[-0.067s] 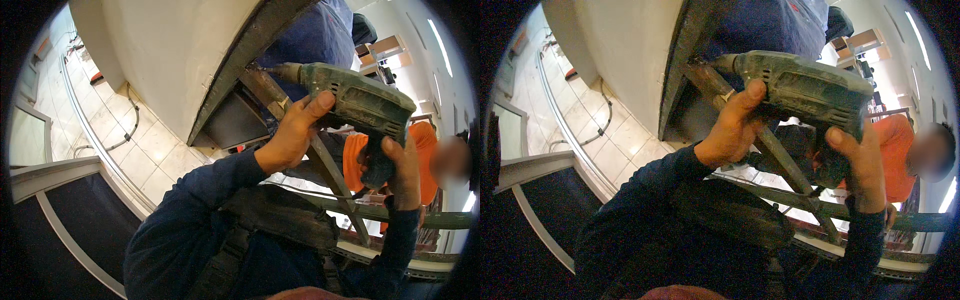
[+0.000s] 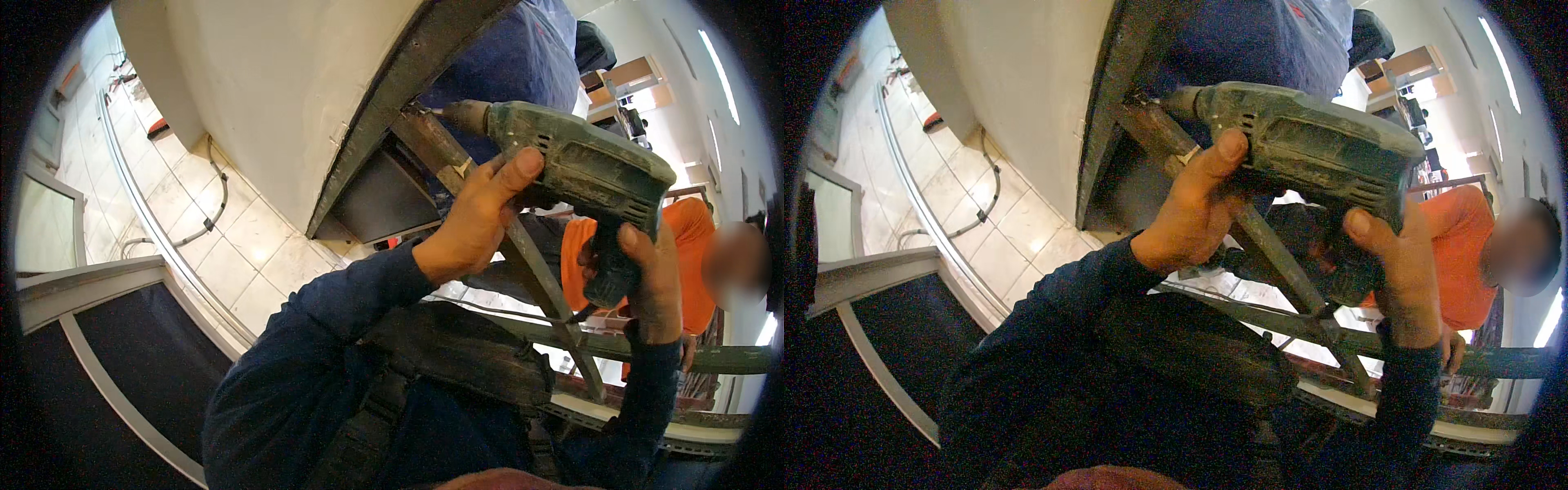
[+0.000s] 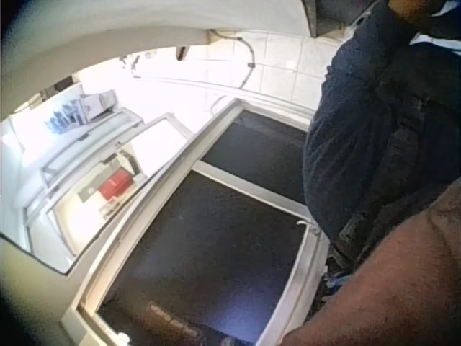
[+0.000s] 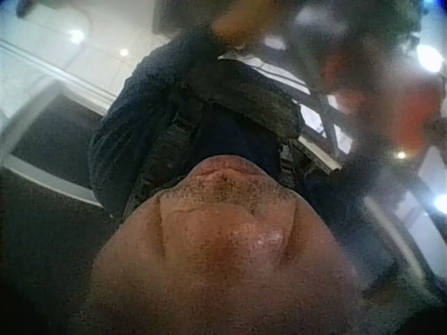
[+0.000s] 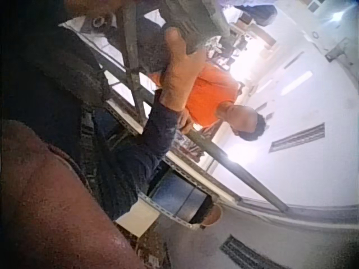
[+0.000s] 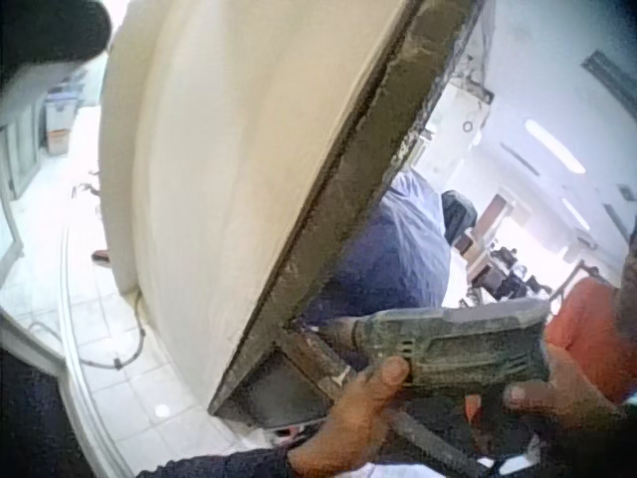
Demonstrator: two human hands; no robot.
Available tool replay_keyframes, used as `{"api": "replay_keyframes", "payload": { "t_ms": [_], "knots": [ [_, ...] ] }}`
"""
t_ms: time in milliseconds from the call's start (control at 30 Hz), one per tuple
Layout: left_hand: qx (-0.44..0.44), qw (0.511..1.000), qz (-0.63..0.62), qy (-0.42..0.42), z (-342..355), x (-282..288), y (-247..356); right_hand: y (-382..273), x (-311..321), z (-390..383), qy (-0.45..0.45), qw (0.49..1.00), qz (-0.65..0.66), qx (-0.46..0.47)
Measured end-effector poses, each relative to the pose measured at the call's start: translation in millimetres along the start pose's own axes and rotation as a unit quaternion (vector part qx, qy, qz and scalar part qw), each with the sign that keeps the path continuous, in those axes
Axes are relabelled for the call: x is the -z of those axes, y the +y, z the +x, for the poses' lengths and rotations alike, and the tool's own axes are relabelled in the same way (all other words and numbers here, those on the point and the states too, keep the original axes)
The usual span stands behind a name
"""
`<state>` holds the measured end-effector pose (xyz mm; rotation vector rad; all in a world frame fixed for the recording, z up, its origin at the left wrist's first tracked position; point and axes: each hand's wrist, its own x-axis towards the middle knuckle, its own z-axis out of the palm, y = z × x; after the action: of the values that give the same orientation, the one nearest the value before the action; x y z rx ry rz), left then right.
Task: The person installs a drill bit into an electric drill by hand and uses the drill to make holes into a metal frame.
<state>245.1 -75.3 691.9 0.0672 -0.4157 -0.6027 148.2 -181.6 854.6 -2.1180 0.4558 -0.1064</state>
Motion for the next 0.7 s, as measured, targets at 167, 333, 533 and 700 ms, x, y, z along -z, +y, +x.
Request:
{"api": "replay_keyframes", "payload": {
  "t_ms": [167,333,533,700],
  "knots": [
    [0.052,0.996,0.064,0.024,-9,4,9,16,-6,-15,-0.011,0.999,0.022,-0.026],
    [0.153,0.963,0.221,0.005,-20,-1,22,58,-20,-33,0.021,0.986,0.162,-0.019],
    [0.14,0.943,0.303,0.004,-29,0,24,79,-35,-40,0.059,0.97,0.234,0.043],
    [0.141,0.927,0.348,0.013,-32,0,29,104,-41,-34,0.061,0.958,0.269,0.08]
  ]
}}
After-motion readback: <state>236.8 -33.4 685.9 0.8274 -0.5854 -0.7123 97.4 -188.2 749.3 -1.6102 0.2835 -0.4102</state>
